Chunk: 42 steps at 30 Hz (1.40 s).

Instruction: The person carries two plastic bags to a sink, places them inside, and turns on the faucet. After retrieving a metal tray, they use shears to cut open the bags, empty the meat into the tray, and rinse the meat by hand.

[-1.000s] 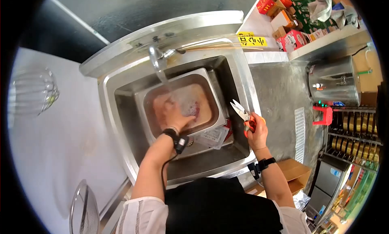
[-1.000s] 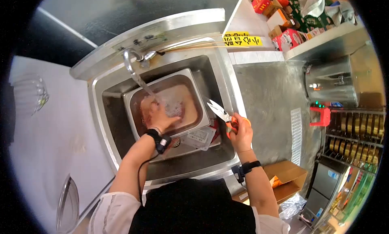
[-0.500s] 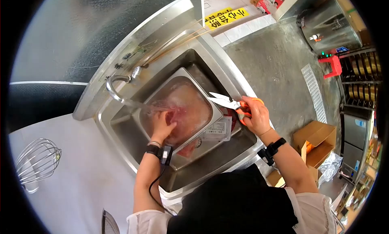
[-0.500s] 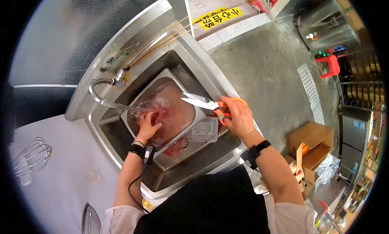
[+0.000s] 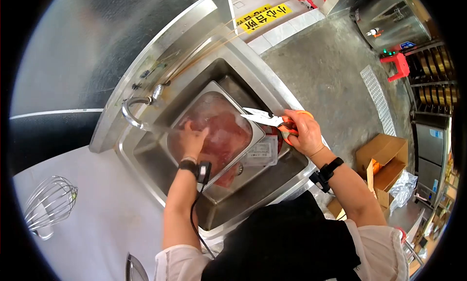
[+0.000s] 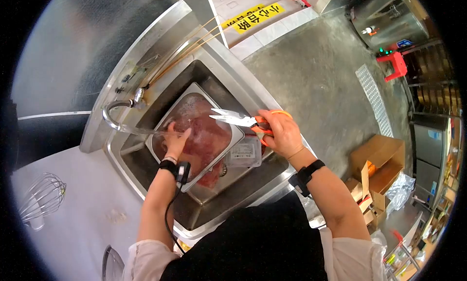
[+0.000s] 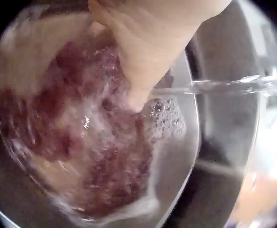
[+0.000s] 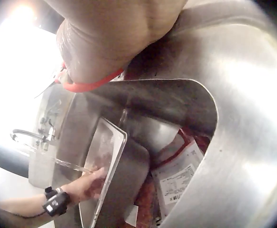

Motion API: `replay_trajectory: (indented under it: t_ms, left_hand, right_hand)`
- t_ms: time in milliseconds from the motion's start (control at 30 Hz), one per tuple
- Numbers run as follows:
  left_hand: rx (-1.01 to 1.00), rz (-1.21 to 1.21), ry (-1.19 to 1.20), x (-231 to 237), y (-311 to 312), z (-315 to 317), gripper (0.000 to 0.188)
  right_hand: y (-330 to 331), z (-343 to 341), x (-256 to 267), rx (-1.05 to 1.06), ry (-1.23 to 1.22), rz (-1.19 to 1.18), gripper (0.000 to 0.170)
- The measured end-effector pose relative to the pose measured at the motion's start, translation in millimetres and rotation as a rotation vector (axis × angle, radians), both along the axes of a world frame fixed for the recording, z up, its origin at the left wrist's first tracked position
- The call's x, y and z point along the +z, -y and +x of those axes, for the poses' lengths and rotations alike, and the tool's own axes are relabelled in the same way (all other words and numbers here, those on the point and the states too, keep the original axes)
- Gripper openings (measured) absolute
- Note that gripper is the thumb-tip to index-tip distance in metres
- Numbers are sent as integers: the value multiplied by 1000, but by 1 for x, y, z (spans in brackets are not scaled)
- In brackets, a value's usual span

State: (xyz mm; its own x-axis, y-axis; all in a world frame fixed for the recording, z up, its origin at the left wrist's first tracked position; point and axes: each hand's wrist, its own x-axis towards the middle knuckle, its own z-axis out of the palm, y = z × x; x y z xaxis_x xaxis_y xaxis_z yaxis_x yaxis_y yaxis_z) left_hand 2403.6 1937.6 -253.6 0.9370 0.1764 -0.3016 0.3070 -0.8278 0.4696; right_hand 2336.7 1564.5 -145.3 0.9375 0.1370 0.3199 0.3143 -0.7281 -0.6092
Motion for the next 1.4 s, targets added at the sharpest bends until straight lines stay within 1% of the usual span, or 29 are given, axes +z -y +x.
replay_trajectory:
  t_ms: [33, 133, 200, 233, 300, 367, 467, 500, 533, 567, 600, 633, 667, 700, 733, 767, 833, 867, 900, 933, 967, 1000, 1067, 1100, 1133, 1200, 1300, 1400]
  left_hand:
    - [61, 15, -168, 37, 31, 7, 76]
    - [-411, 261, -3, -6, 62, -8, 64]
    - [-726, 227, -69, -25, 60, -25, 47]
    - [-476, -73, -17, -37, 54, -35, 33]
    - [-503, 47, -213, -45, 5, -31, 33]
    - [-590, 263, 16, 27, 3, -29, 45]
    - [-531, 101, -168, 22, 3, -65, 50]
    - [-656, 92, -141, 25, 11, -71, 43]
    - [-630, 43, -183, 16, 9, -69, 39]
    - [-607, -8, -228, -3, 7, -67, 35]
    - [-578, -65, -275, -16, 7, -66, 32]
    - [-547, -50, -191, -21, 0, -58, 24]
    - [-387, -2, -15, -30, -9, -50, 20]
    - [36, -594, -273, 16, 5, -20, 20]
    - [-167, -54, -93, -34, -38, -14, 19]
    - [-250, -160, -33, -34, -36, -6, 20]
    - [-431, -107, 62, -17, -12, -7, 26]
    - [-530, 50, 100, -4, 16, -15, 29]
    - [-628, 203, 139, 3, 31, -23, 33]
    - [-864, 260, 45, 5, 33, -32, 38]
    - [-843, 191, -111, 7, 31, -34, 37]
    - [-816, 126, -272, 28, 35, -34, 36]
    - [-517, 17, -287, 10, -12, -34, 37]
    - [-378, -37, -292, 15, -21, -29, 37]
    - [-593, 302, -14, 40, -23, -28, 37]
    - [-531, 300, -109, 12, -45, -51, 36]
    - [-575, 302, -487, 11, -22, -73, 46]
    - [-568, 163, -393, -51, -32, -98, 38]
  right_hand:
    - [0, 0, -1, -1, 5, -1, 58]
    - [0, 3, 1, -1, 44, -5, 57]
    - [0, 4, 4, 2, 37, -6, 57]
    - [0, 3, 6, -4, 17, -9, 57]
    - [-1, 3, 5, -5, 16, -14, 57]
    - [0, 2, 2, -11, 47, -23, 56]
    - [0, 2, 1, -15, 8, -17, 56]
    - [0, 3, 2, -13, 22, -23, 56]
    - [0, 4, 2, -15, 35, -28, 56]
    - [-1, 2, 2, -18, 44, -36, 56]
    - [-1, -2, 3, -27, 3, -37, 57]
    - [0, -2, 6, -28, -31, -42, 57]
    - [0, 0, 7, -27, -64, -43, 57]
    - [0, 3, 6, -22, -29, -41, 57]
    - [0, 4, 5, -18, -1, -34, 57]
    - [-1, 3, 4, -13, 26, -27, 57]
    - [-4, 1, 4, -20, 11, -28, 58]
    - [-2, 3, 5, -29, 12, -34, 58]
    - [0, 2, 1, -5, 26, 9, 59]
    - [2, 2, 3, -11, 6, -13, 59]
    - [3, 1, 5, -12, -15, -29, 59]
    - [1, 0, 5, -11, -39, -40, 59]
    - [0, 2, 0, -12, -31, -23, 59]
    - [0, 1, -2, -23, -28, -16, 59]
    - [1, 1, -2, -25, -8, -11, 58]
    - [0, 3, 0, -19, 38, -1, 58]
    - [-1, 2, 4, -17, -7, 0, 58]
    - [0, 1, 2, -19, -39, 18, 57]
